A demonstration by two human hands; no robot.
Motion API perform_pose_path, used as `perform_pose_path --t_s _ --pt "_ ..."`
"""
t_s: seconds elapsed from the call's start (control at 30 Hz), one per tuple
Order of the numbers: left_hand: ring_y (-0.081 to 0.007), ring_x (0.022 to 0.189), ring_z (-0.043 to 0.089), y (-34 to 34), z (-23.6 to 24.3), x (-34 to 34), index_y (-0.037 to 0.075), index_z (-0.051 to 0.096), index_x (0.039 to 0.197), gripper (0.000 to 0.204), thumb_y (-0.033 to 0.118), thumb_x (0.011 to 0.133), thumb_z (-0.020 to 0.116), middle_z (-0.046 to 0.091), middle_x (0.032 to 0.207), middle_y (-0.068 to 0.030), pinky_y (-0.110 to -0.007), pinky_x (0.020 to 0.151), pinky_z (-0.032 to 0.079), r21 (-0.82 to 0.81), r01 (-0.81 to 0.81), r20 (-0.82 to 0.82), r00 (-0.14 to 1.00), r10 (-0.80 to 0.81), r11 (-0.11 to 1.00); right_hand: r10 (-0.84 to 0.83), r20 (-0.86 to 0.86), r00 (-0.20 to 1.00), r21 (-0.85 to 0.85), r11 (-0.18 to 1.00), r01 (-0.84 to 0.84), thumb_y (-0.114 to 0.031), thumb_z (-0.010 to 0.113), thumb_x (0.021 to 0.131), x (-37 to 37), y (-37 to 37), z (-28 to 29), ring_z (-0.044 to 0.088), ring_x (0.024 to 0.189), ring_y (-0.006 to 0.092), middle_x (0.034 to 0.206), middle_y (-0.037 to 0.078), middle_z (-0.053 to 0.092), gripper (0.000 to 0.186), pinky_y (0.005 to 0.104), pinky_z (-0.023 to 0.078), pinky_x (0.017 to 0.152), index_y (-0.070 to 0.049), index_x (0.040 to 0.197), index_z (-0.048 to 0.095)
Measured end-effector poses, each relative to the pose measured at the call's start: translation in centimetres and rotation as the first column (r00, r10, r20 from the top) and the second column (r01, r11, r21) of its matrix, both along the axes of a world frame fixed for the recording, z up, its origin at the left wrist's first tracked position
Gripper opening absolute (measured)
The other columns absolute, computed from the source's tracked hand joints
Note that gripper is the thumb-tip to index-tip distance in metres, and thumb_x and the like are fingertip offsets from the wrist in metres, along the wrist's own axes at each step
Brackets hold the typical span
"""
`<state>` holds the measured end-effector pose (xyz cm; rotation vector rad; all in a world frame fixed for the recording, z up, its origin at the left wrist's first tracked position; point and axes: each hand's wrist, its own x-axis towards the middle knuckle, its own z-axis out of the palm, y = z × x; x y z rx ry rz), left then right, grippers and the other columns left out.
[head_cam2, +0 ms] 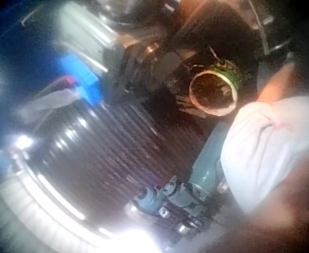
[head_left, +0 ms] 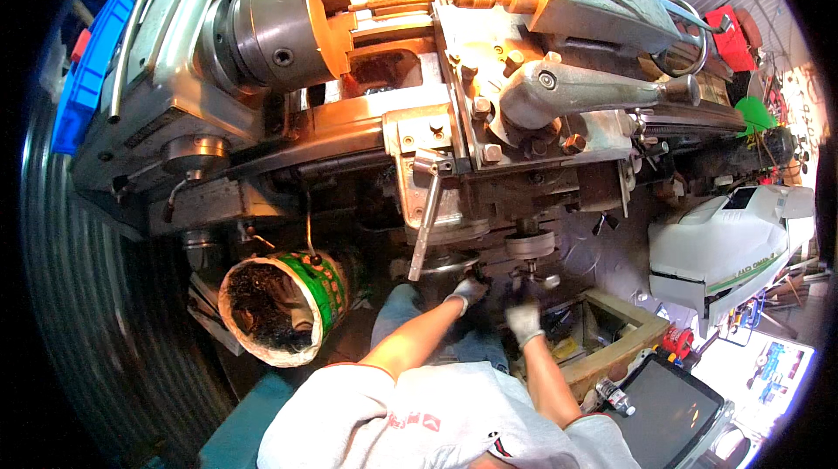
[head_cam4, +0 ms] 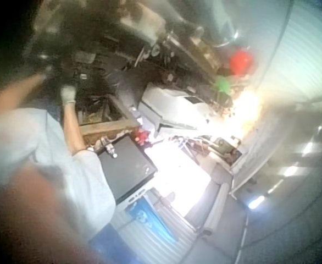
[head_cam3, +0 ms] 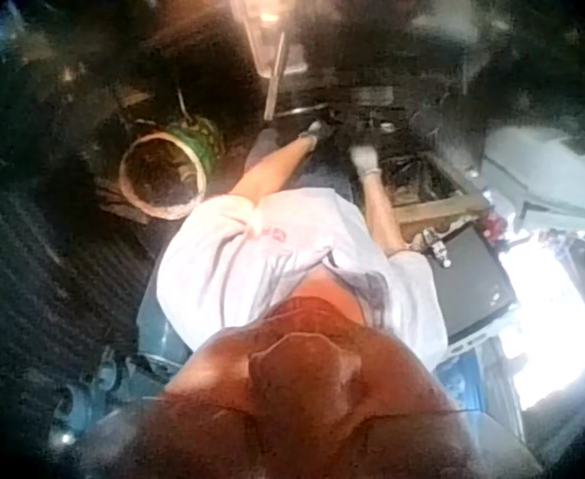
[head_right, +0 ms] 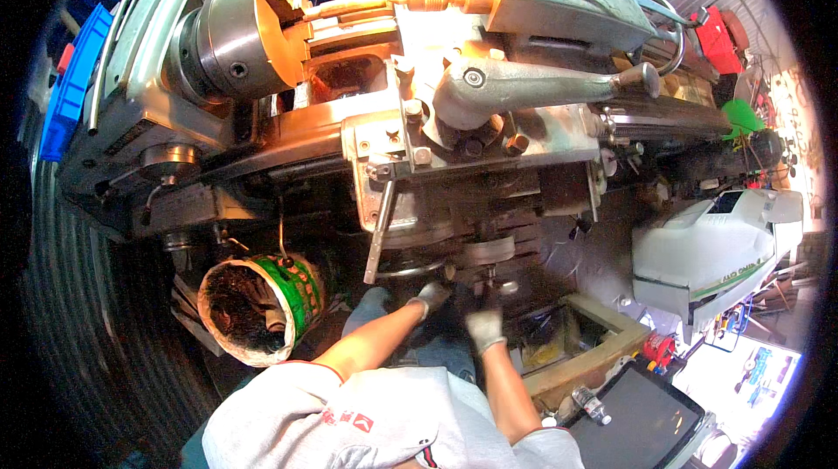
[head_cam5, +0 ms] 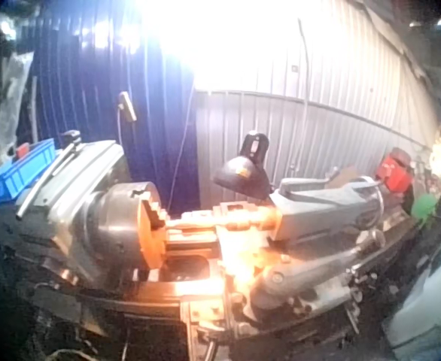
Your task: The person operates a metal lathe, adjusting the tool post and controls while the workpiece rotates. They use a wrench to tighten components and manipulate the machine's levers and handles to guide the cutting process.
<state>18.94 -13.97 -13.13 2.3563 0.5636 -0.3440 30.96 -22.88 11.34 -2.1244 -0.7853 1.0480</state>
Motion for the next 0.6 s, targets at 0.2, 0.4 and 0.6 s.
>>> perform_pose_path --t_s 0.2,0.4,0.6 --pt "-0.0341 0.126 0.041 -1.6 -10.3 0.3 0.009 0.048 0.131 0.057 0.038 0.083 0.051 0.044 0.137 -0.0167 -0.039 0.102 0.036 -0.216 -0.56 -0.164 0.828 0.536 0.8 -0.238 -0.343 0.909 -0.076 0.971 0.226 -0.018 0.06 0.087 4.5 3.5 10.9 0.049 0.055 0.0101 0.067 -0.001 0.055 0.008 0.0294 0.046 0.053 -0.01 0.089 0.058" --pt "-0.0291 0.121 0.044 -0.8 -8.7 -1.0 0.008 0.053 0.125 0.045 0.033 0.088 0.043 0.047 0.132 -0.0157 -0.036 0.102 0.037 0.636 0.558 -0.344 0.823 -0.452 0.532 0.098 -0.16 0.982 -0.256 0.957 -0.137 -0.012 0.059 0.085 -2.4 6.1 9.6 0.062 0.068 0.0221 0.077 0.008 0.065 0.012 0.0402 0.05 0.071 -0.003 0.089 0.065" --pt "-0.0245 0.117 0.047 -0.9 -9.8 -1.4 0.006 0.058 0.118 0.038 0.024 0.095 0.034 0.051 0.127 -0.013 -0.036 0.103 0.037 0.781 0.624 -0.512 0.605 -0.609 -0.037 0.07 0.239 0.968 -0.043 0.997 -0.061 -0.005 0.052 0.086 2.4 0.7 1.6 0.054 0.065 0.0164 0.08 0.004 0.06 0.01 0.0336 0.047 0.065 -0.003 0.094 0.058"
